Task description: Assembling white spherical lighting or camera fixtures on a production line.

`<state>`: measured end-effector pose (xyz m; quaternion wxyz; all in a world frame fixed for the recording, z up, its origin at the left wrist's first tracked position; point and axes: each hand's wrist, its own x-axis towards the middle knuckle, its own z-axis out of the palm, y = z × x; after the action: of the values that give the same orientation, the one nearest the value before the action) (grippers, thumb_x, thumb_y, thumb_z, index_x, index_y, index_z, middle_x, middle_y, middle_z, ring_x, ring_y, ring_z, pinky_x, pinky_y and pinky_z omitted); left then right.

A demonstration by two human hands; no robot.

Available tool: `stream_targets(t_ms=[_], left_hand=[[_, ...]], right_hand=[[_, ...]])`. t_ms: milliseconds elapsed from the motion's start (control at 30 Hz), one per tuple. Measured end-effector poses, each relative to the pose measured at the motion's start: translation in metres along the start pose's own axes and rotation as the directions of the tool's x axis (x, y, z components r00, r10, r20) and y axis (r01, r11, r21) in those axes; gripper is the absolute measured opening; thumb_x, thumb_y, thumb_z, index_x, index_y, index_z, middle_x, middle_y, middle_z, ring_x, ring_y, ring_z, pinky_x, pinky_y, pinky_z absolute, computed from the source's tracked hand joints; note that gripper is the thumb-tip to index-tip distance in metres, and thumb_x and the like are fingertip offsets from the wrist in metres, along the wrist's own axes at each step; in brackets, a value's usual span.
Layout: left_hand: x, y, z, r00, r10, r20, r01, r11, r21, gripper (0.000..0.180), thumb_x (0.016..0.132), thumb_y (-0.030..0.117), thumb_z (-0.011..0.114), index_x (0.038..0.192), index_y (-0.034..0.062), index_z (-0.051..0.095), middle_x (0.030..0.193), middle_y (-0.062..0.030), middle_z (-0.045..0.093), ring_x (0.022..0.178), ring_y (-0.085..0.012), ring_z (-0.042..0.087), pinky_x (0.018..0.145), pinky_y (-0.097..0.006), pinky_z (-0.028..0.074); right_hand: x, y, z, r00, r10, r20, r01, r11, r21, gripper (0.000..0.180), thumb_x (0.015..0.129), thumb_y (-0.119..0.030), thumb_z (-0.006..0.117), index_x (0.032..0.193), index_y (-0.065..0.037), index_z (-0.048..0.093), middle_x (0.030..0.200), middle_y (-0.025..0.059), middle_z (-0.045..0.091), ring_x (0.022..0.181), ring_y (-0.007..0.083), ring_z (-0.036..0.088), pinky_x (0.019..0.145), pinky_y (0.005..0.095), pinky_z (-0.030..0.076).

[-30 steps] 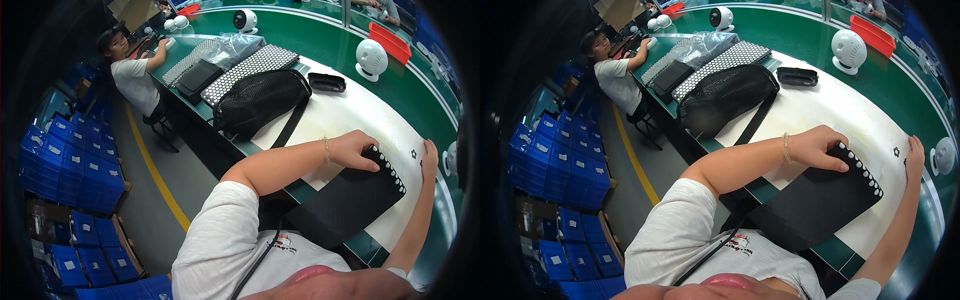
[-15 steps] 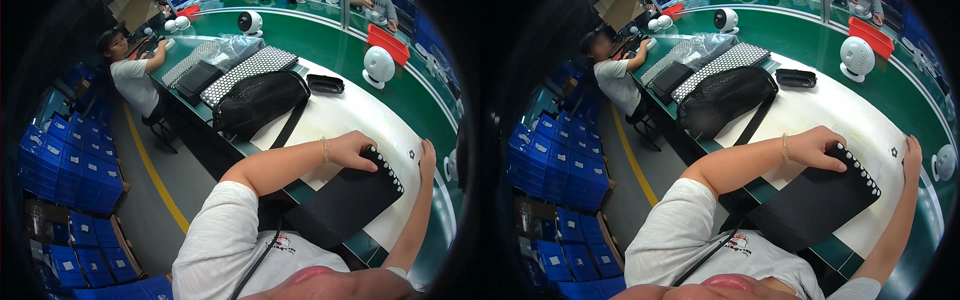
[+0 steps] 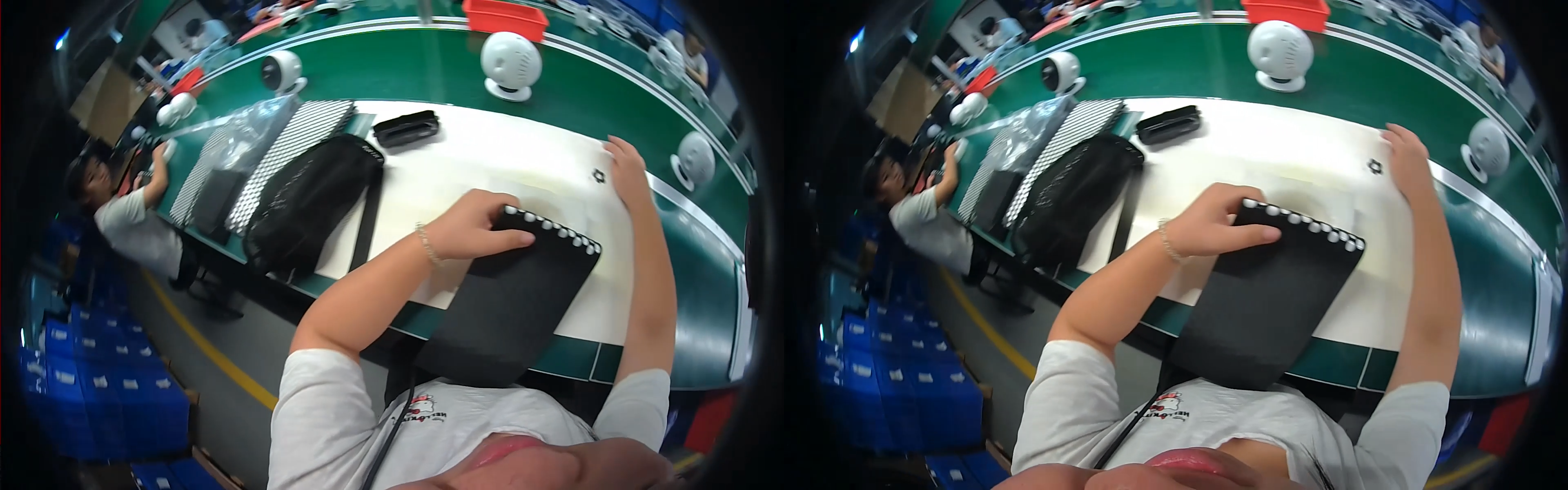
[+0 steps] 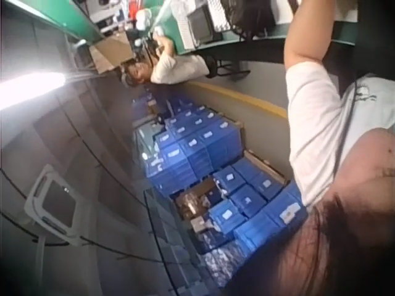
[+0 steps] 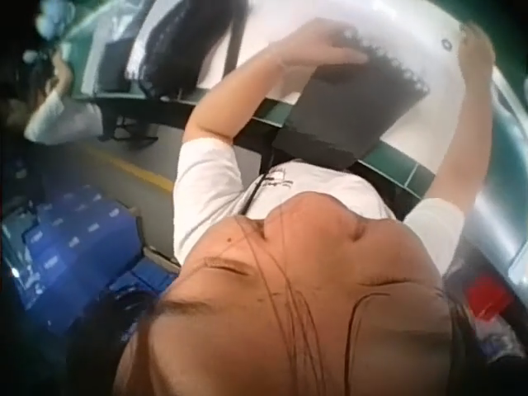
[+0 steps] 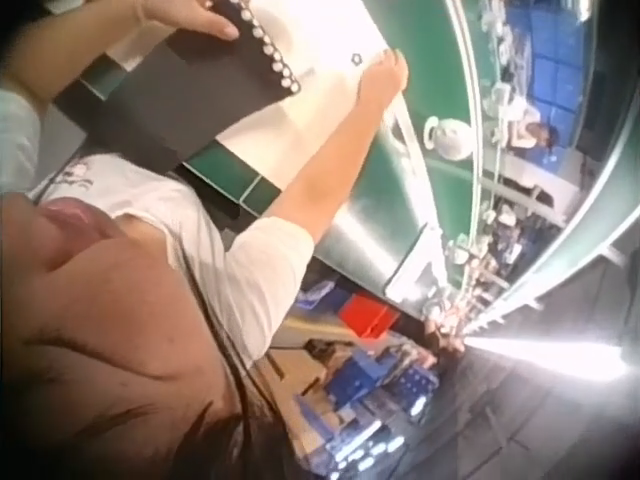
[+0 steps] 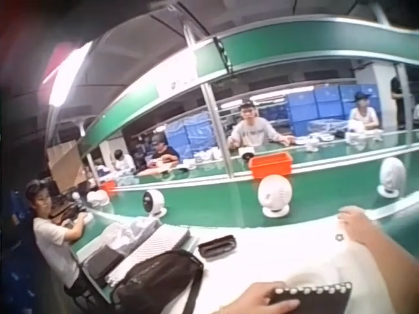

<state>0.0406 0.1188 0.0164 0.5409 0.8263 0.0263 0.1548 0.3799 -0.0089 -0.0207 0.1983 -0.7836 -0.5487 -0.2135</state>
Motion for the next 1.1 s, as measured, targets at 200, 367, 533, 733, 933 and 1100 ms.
stream_targets(t_ms=[200,367,533,733,933,1100], left_hand=[[-0.002,0.005,0.0,0.999,-0.034,0.027,0.038,0.984,-0.171,0.022,0.074,0.018,0.069,0.066,0.0026,0.055,0.053,0.0024,0.043,0.054,-0.004,0.037,0.049,-0.022,0.031],[-0.004,0.004,-0.006,0.997,-0.015,0.081,0.024,0.993,-0.117,0.022,0.075,0.02,0.066,0.077,-0.0007,0.06,0.054,-0.0014,0.05,0.053,-0.0042,0.04,0.048,-0.022,0.034],[-0.004,0.004,-0.003,0.997,0.055,0.057,-0.042,0.976,-0.215,0.025,0.076,0.02,0.066,0.067,0.0014,0.053,0.056,0.0001,0.045,0.054,-0.0058,0.036,0.048,-0.023,0.031],[-0.005,-0.003,-0.005,0.997,0.063,0.047,-0.057,0.991,-0.12,0.025,0.075,0.02,0.066,0.067,0.0005,0.052,0.056,-0.0016,0.044,0.056,-0.0064,0.037,0.05,-0.024,0.033],[-0.002,-0.001,-0.003,0.999,0.028,0.047,-0.018,0.98,-0.201,0.021,0.076,0.017,0.066,0.073,-0.0011,0.056,0.06,0.0016,0.05,0.058,-0.0036,0.041,0.051,-0.021,0.035],[-0.002,0.011,0.004,0.999,0.004,0.042,0.0,0.994,-0.113,0.021,0.074,0.016,0.067,0.065,0.0026,0.054,0.053,0.0002,0.044,0.052,-0.0055,0.039,0.046,-0.023,0.031]], right_hand=[[0.023,-0.051,0.005,0.951,-0.165,0.261,0.066,0.934,0.35,0.024,0.08,-0.009,0.05,0.102,-0.004,0.056,0.116,0.0109,0.05,0.11,0.0251,0.045,0.094,0.0324,0.035],[0.079,-0.092,0.009,0.839,-0.15,0.524,-0.151,0.86,0.487,0.032,0.086,-0.024,0.05,0.113,-0.007,0.052,0.121,0.0103,0.047,0.113,0.0242,0.043,0.095,0.0308,0.034],[0.123,-0.108,0.051,0.815,-0.07,0.575,-0.151,0.933,0.328,0.05,0.084,-0.032,0.052,0.124,-0.005,0.041,0.129,0.0149,0.04,0.12,0.0283,0.037,0.098,0.0331,0.031],[0.118,-0.121,0.08,0.958,0.105,0.265,-0.126,0.99,0.064,0.049,0.078,-0.028,0.058,0.12,-0.007,0.044,0.122,0.0139,0.046,0.115,0.0308,0.041,0.095,0.0405,0.032],[0.099,-0.084,0.044,0.991,-0.007,-0.134,0.007,1.0,0.001,0.015,0.073,-0.016,0.061,0.086,-0.008,0.062,0.087,0.01,0.055,0.084,0.0274,0.055,0.071,0.0369,0.043],[0.065,-0.107,-0.038,0.956,0.196,-0.217,-0.087,0.9,0.427,0.022,0.075,-0.021,0.064,0.09,-0.005,0.06,0.079,0.0087,0.059,0.072,0.0227,0.057,0.065,0.0308,0.045]])
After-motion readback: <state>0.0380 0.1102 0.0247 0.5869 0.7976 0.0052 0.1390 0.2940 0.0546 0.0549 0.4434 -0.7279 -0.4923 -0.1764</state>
